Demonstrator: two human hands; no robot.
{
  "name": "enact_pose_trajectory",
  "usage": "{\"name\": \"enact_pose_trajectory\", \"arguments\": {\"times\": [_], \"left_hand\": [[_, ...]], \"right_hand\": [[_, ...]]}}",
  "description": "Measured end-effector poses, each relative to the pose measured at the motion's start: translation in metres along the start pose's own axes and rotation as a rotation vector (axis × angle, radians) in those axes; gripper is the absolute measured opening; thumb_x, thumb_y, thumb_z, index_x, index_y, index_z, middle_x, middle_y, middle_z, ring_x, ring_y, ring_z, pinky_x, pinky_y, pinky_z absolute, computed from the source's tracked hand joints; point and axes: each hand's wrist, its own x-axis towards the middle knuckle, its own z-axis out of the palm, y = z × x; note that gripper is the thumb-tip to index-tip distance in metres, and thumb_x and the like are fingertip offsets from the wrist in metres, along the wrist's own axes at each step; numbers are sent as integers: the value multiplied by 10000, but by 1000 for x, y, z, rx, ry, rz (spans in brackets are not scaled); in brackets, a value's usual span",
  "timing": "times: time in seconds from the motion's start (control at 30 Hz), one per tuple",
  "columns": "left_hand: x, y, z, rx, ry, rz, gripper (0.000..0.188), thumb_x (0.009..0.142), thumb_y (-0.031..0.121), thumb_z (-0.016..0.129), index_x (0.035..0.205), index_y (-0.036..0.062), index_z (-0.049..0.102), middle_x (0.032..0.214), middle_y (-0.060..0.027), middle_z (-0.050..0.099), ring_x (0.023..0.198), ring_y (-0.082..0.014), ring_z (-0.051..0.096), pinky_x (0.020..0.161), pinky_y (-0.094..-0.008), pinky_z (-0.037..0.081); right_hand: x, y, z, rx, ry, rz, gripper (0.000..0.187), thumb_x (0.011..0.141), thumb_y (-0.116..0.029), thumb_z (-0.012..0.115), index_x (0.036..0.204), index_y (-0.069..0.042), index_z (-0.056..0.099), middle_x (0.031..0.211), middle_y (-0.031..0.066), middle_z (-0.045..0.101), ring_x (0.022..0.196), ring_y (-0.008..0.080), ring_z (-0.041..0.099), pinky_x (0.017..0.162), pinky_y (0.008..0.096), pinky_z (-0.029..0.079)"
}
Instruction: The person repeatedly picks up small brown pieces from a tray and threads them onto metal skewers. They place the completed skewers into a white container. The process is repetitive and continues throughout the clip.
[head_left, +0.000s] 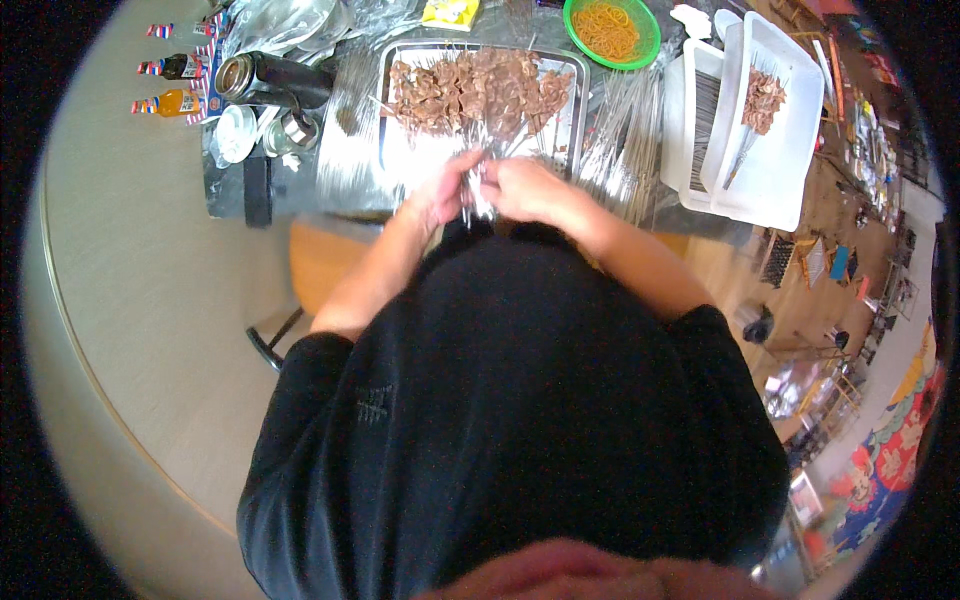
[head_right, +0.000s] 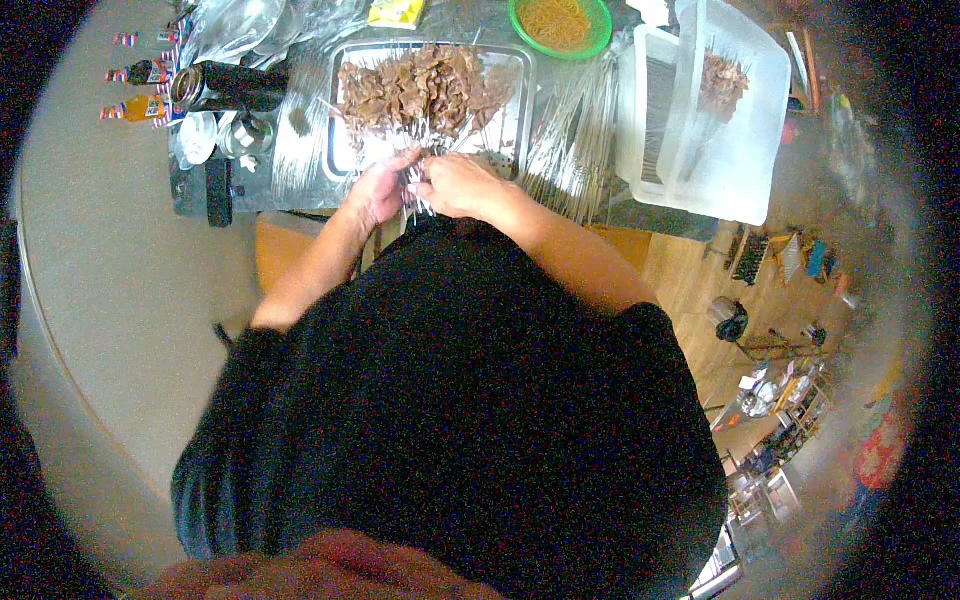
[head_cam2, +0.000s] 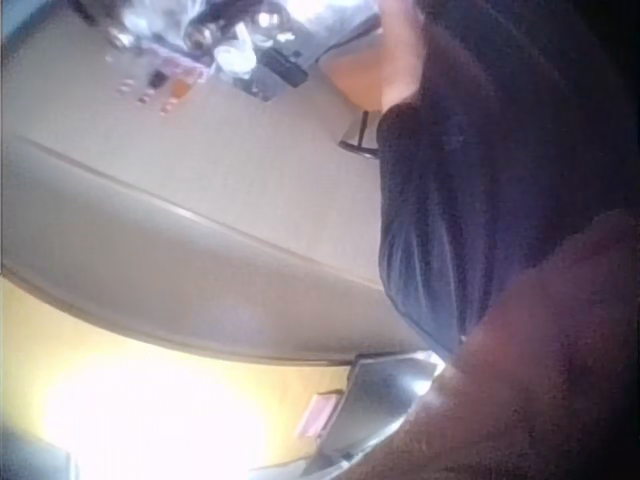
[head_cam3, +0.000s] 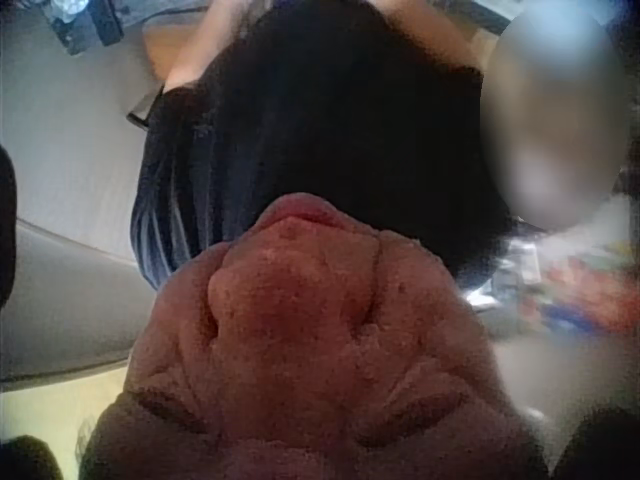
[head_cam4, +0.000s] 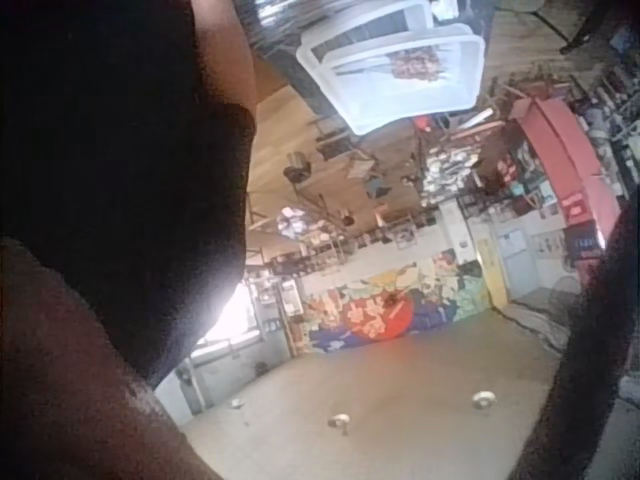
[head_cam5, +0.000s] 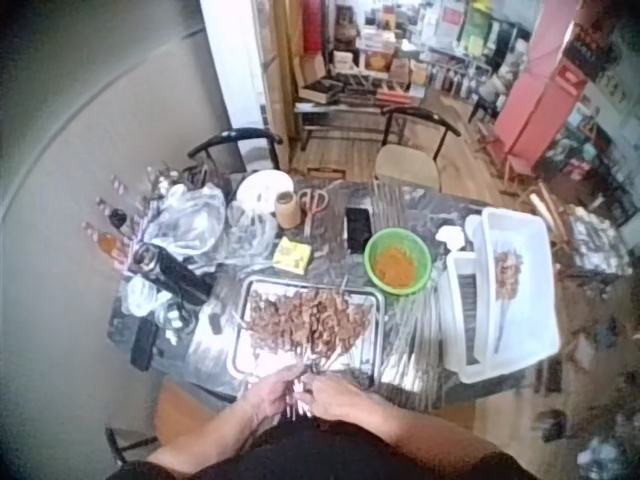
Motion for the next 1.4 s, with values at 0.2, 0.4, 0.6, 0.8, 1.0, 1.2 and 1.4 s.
{"name": "enact_pose_trajectory", "arguments": {"times": [0.2, 0.4, 0.6, 0.8, 1.0, 1.2, 1.4], "left_hand": [[-6, 2, -27, -43, -59, 91, 270, 1069, 319, 505, 1025, 66, 590, 723, 10, 552, 530, -98, 433, 469, -254, 375], [-64, 18, -1, 246, 51, 211, 410, 1108, 366, 394, 1006, 17, 584, 781, -75, 663, 459, -72, 308, 403, -243, 269], [-65, 32, 30, 292, -88, 227, 381, 1095, 315, 432, 928, 35, 630, 734, -46, 649, 465, -71, 378, 414, -241, 301], [-47, 25, 54, 362, -220, 214, 250, 1056, 276, 547, 974, 63, 650, 702, -19, 587, 461, -84, 414, 426, -237, 321], [-40, 25, 59, 285, -303, 117, 180, 1039, 239, 570, 1049, 71, 635, 698, -18, 587, 461, -75, 390, 432, -245, 304], [-45, 35, 71, 129, -378, 163, 258, 1051, 241, 546, 1228, 59, 593, 942, -98, 702, 517, -90, 450, 459, -239, 348], [-34, 43, 72, 424, -408, 261, 212, 1044, 216, 568, 1119, 48, 674, 947, -83, 740, 578, -93, 514, 540, -240, 420]], "right_hand": [[-36, 0, -35, 57, 47, 14, 428, 957, -415, 619, 907, 1, 709, 840, 232, 705, 816, 401, 695, 757, 488, 535], [-35, 13, -34, 331, -75, 123, 441, 962, -446, 643, 953, -10, 714, 790, 133, 698, 730, 209, 657, 700, 402, 531], [-1, -14, -25, 1452, -4, 44, 274, 946, -333, 720, 999, -64, 712, 799, 17, 658, 680, 100, 596, 595, 248, 440], [-9, -11, -39, 1553, 129, 124, 129, 888, -129, 767, 901, -14, 707, 668, 61, 645, 454, 107, 518, 387, 255, 338], [-22, -15, -61, 1499, 346, 157, 76, 851, -35, 743, 892, 13, 701, 805, 60, 698, 575, 110, 580, 380, 242, 351], [-25, -6, -81, 1549, 230, -11, 199, 871, -14, 634, 1039, 74, 696, 805, 106, 692, 520, 146, 536, 407, 260, 353], [-23, 0, -92, 1514, 31, -129, 296, 893, -58, 608, 1133, 96, 685, 802, 127, 701, 485, 147, 541, 414, 283, 442]]}}
